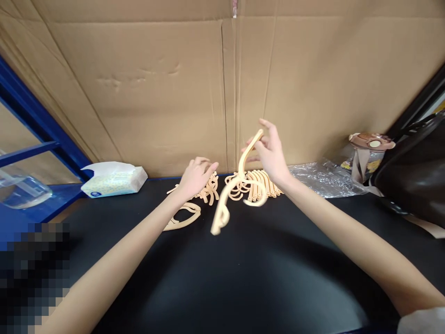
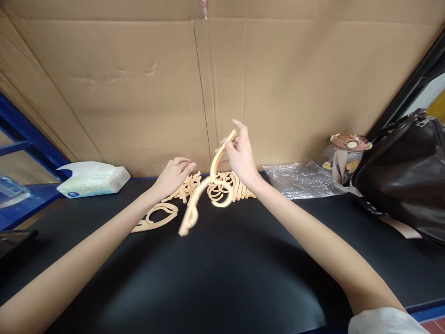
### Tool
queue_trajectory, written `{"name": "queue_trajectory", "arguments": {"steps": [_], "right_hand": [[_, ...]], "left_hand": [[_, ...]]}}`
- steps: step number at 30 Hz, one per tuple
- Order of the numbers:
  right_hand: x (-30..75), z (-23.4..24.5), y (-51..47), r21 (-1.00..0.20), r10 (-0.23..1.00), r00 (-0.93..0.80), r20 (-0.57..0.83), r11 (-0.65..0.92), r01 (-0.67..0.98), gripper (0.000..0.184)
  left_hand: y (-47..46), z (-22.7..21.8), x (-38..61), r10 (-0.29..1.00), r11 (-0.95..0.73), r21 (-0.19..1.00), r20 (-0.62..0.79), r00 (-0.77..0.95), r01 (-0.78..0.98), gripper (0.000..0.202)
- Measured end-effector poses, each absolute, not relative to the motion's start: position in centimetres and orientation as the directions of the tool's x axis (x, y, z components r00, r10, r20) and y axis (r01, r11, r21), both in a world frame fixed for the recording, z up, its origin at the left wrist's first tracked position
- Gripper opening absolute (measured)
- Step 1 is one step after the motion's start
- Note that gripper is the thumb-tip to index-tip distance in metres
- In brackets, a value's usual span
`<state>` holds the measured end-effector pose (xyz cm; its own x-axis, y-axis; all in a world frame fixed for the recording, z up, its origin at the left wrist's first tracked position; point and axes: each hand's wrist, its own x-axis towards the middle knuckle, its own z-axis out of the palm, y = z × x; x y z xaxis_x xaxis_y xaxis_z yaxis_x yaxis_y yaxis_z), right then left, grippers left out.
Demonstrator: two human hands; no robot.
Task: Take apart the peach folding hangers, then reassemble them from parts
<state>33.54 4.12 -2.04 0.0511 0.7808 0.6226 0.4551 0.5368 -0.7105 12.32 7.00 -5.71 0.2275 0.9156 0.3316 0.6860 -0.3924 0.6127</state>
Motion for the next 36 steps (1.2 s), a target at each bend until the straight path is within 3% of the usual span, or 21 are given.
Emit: {"name": "queue_trajectory", "arguments": {"steps": [3,5,8,10,14,17,20,23,25,27,30,33,36], "right_hand": [[34.5,-1.6,4.7,-0.682,0.671,0.212,0.711,0.583,0.442,0.042],[35.2,-1.4,5.0,-0.667,0.653,0.207,0.728,0.607,0.432,0.035],[35.7,-1.1,5.0,-0.651,0.733,0.022,0.68,0.589,0.479,0.023],[35.6,-0.9,4.5,-0.522,0.753,-0.141,0.642,0.565,0.64,0.017],[34.5,-0.8,3.0,-0.077,0.721,-0.354,0.596,0.49,0.869,0.019],[33.6,-1.3,2.4,0.091,0.71,-0.42,0.566,0.452,0.887,0.025],[33.4,-2.0,2.5,0.184,0.699,-0.474,0.536,0.451,0.873,0.028],[33.6,-2.5,3.0,0.065,0.724,-0.477,0.499,0.518,0.853,0.038],[33.6,-2.7,3.3,-0.176,0.745,-0.468,0.474,0.602,0.779,0.03],[33.4,-2.8,3.5,-0.471,0.754,-0.486,0.442,0.656,0.589,0.034],[32.8,-2.8,3.6,-0.789,0.76,-0.532,0.373,0.562,0.249,0.037],[33.1,-2.4,3.8,-0.887,0.802,-0.521,0.292,0.43,0.165,0.034],[34.9,-2.0,4.8,-0.865,0.908,-0.344,0.24,0.361,0.349,0.032]], "left_hand": [[5.6,-4.5,14.2,0.881,-0.343,0.825,0.117,0.458,0.449,0.066],[4.9,-3.8,15.1,0.829,-0.18,0.963,0.037,0.558,0.203,0.051],[4.3,-3.2,15.8,0.89,-0.101,0.995,0.098,0.446,-0.017,0.018],[4.2,-3.0,15.8,0.908,-0.1,0.992,0.121,0.4,-0.075,0.015],[3.9,-2.7,15.7,0.864,0.044,0.989,0.033,0.503,-0.14,0.023],[3.5,-2.5,15.8,0.803,0.184,0.975,-0.078,0.591,-0.122,0.025],[3.1,-2.2,15.9,0.747,0.222,0.968,-0.093,0.658,-0.115,0.014],[2.9,-1.8,16.0,0.742,0.135,0.989,-0.062,0.668,-0.058,0.011],[2.8,-1.7,16.2,0.764,0.066,0.998,-0.049,0.643,-0.003,0.012],[2.9,-1.8,16.4,0.79,0.006,0.999,-0.027,0.612,0.036,0.011],[3.1,-1.9,16.7,0.832,-0.1,0.989,0.023,0.554,0.11,0.003],[3.1,-2.2,16.3,0.856,-0.17,0.964,0.041,0.515,0.206,0.004],[2.8,-2.7,15.3,0.88,-0.198,0.915,0.007,0.475,0.353,0.007]]}}
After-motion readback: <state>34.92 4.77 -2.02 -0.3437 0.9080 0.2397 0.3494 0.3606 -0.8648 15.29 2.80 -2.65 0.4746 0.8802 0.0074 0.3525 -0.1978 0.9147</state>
